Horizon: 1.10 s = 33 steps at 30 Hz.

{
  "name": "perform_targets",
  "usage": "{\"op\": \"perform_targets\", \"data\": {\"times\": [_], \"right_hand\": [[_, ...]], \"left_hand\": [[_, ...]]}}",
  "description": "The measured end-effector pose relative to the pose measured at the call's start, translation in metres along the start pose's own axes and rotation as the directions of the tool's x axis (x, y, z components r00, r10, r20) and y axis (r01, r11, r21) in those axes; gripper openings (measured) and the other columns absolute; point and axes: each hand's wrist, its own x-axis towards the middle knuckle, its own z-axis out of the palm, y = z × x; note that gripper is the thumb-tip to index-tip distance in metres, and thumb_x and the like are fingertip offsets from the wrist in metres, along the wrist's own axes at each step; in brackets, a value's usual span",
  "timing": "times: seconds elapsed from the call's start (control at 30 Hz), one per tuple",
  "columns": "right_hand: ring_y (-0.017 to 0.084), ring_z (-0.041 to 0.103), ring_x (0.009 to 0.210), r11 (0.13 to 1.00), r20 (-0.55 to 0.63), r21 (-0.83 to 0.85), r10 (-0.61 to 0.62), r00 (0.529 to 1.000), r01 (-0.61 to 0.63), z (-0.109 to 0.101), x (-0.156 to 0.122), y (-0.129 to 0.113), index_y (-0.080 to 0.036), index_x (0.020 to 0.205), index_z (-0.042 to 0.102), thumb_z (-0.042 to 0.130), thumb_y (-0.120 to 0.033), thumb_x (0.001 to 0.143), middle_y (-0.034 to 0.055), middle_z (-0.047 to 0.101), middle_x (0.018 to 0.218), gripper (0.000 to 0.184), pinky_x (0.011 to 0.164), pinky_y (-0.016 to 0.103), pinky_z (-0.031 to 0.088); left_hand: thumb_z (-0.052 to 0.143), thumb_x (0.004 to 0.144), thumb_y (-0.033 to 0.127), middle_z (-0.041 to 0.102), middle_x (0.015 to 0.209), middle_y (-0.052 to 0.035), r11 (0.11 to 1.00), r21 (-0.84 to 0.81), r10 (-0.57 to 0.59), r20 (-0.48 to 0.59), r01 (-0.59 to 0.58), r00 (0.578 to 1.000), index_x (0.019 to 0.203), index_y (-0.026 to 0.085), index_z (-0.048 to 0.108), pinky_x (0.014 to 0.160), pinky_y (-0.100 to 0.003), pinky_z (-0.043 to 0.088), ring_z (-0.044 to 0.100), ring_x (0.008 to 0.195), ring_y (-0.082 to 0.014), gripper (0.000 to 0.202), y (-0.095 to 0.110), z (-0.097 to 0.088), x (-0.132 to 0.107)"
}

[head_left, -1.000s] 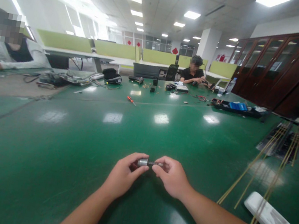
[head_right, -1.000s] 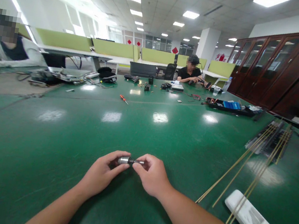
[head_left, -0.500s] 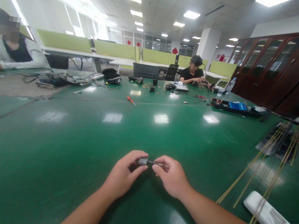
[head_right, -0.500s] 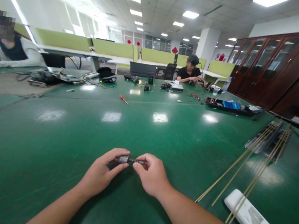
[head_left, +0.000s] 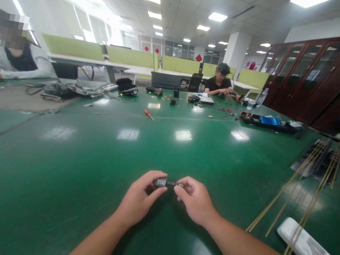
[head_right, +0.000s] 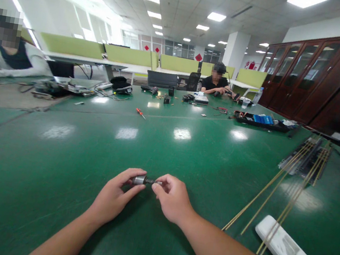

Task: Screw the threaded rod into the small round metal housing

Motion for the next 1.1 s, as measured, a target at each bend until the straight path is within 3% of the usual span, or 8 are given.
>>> {"op": "perform_targets", "data": {"times": [0.53,1.1], "right_hand": [[0.013,0.059,0.06,1.0,-0.027,0.013,0.015,1.0,-0.015,-0.0003,-0.0029,-0.007,-0.017,0.086,0.062,0.061,-0.032,0.084,-0.0017,0.06,0.065,0.016,0.057,0.023,0.043],[0.013,0.058,0.059,0.999,-0.036,0.036,0.005,0.999,-0.003,-0.0031,0.0007,0.002,-0.016,0.088,0.062,0.061,-0.032,0.085,-0.0014,0.06,0.062,0.016,0.058,0.024,0.042]], "left_hand": [[0.061,0.087,0.032,0.065,0.112,-0.0057,1.0,-0.025,-0.017,-0.024,0.017,1.0,0.111,0.023,0.064,0.083,-0.032,0.053,0.062,0.1,-0.0205,0.026,0.0001,-0.0005,0.0],[0.062,0.086,0.029,0.064,0.114,-0.0035,0.998,-0.045,-0.034,-0.035,0.032,0.999,0.112,0.026,0.064,0.083,-0.031,0.051,0.061,0.101,-0.0191,0.026,-0.0046,0.001,0.0]]}}
